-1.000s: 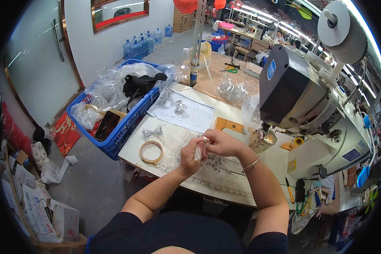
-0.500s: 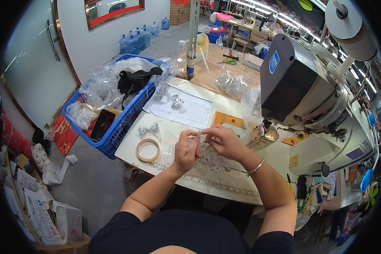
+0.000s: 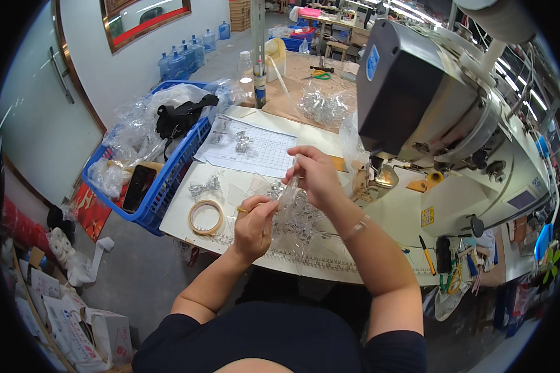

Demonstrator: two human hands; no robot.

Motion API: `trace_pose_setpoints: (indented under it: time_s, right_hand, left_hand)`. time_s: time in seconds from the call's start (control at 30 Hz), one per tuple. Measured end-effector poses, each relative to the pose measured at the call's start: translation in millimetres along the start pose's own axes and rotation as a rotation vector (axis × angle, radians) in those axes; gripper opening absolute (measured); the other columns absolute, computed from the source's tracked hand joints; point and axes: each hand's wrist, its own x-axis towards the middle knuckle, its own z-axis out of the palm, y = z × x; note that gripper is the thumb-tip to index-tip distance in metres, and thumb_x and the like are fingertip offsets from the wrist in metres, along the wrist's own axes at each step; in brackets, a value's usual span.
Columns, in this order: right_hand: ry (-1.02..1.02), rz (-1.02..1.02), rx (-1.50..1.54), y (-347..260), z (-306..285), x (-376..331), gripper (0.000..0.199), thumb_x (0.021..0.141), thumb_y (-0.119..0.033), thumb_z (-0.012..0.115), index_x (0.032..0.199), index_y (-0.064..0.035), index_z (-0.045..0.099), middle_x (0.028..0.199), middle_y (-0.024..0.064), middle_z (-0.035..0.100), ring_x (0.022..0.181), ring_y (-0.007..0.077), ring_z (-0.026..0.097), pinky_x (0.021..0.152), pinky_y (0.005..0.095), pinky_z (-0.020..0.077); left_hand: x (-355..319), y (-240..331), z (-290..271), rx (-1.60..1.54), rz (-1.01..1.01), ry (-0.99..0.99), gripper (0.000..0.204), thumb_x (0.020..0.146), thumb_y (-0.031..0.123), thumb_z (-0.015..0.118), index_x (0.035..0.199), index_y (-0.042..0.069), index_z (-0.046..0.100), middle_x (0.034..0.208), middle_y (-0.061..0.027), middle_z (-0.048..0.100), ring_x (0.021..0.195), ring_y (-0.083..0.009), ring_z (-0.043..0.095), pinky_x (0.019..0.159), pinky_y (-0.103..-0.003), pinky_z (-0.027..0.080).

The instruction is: The person sews small clear plastic pieces using a sewing machine, then trims excess thread with scissors. They handle multiple plastic pieces, arranging them on the table and occasionally using a yellow tool to adjust or mark them.

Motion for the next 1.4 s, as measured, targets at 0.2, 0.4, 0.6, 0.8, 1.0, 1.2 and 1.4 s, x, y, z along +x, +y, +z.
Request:
trace_pose_setpoints:
  time_s: [0.2, 0.4, 0.6, 0.8, 1.0, 1.2, 1.4]
  right_hand:
    - [0.293, -0.137, -0.46, 45, -19, 81, 0.027, 0.087, -0.002, 0.041, 0.098, -0.0023, 0.065, 0.067, 0.0085, 0.059, 0.057, 0.0155, 0.054, 0.052, 0.0311, 0.0437]
    - [0.485, -0.701, -0.888, 81, -32, 118, 0.027, 0.085, -0.003, 0.042, 0.089, -0.0038, 0.069, 0.064, 0.0126, 0.061, 0.058, 0.0214, 0.057, 0.06, 0.036, 0.0464]
    - [0.209, -0.807, -0.903, 56, -14, 95, 0.017, 0.084, -0.002, 0.049, 0.09, -0.0039, 0.065, 0.09, 0.0179, 0.063, 0.084, 0.0352, 0.062, 0.076, 0.0428, 0.049]
    - [0.251, -0.936, -1.082, 51, -30, 105, 0.018, 0.082, 0.002, 0.052, 0.094, -0.0046, 0.064, 0.089, 0.0147, 0.06, 0.077, 0.0332, 0.06, 0.071, 0.0391, 0.0487]
    - [-0.201, -0.855, -0.852, -13, 26, 38, 0.018, 0.082, 0.001, 0.055, 0.094, -0.0068, 0.065, 0.087, 0.0123, 0.06, 0.075, 0.0289, 0.06, 0.068, 0.0363, 0.0482]
    - [-0.05, -1.497, -1.138, -35, 16, -16, 0.018, 0.077, 0.001, 0.063, 0.091, -0.0088, 0.069, 0.089, 0.0031, 0.062, 0.086, 0.023, 0.06, 0.078, 0.0361, 0.0469]
    - [-0.697, -1.346, -1.653, -2, -36, -38, 0.02, 0.074, -0.016, 0.069, 0.093, -0.0094, 0.07, 0.119, 0.0006, 0.058, 0.12, 0.0204, 0.049, 0.085, 0.0347, 0.0442]
  left_hand:
    - [-31, 18, -26, 0.009, 0.261, -0.349, 0.04, 0.068, 0.0, 0.06, 0.108, 0.003, 0.064, 0.067, -0.0029, 0.048, 0.072, -0.0223, 0.056, 0.064, -0.031, 0.046]
    - [-53, 15, -28, -0.064, 0.21, -0.428, 0.036, 0.071, -0.001, 0.06, 0.106, 0.005, 0.066, 0.067, -0.0034, 0.048, 0.075, -0.0231, 0.058, 0.069, -0.034, 0.048]
    - [-14, 8, -15, -0.542, -0.078, -0.25, 0.03, 0.084, -0.004, 0.052, 0.11, 0.004, 0.062, 0.072, -0.006, 0.057, 0.07, -0.0223, 0.061, 0.068, -0.035, 0.05]
    - [-43, 47, -13, -0.486, -0.516, -0.334, 0.03, 0.091, 0.007, 0.053, 0.12, 0.006, 0.054, 0.069, -0.0065, 0.059, 0.06, -0.0155, 0.057, 0.061, -0.028, 0.047]
    - [46, -3, -21, -1.246, -1.346, -0.411, 0.045, 0.096, 0.011, 0.045, 0.138, -0.003, 0.037, 0.065, -0.0083, 0.058, 0.077, -0.0248, 0.067, 0.082, -0.042, 0.056]
    - [58, -15, 0, -1.282, -1.647, -0.301, 0.032, 0.099, 0.013, 0.043, 0.126, -0.003, 0.049, 0.075, -0.0112, 0.063, 0.095, -0.0298, 0.066, 0.091, -0.05, 0.053]
    - [48, -28, 6, -1.46, -1.555, -0.368, 0.036, 0.1, 0.022, 0.036, 0.127, 0.002, 0.051, 0.114, -0.013, 0.062, 0.101, -0.0245, 0.063, 0.086, -0.04, 0.053]
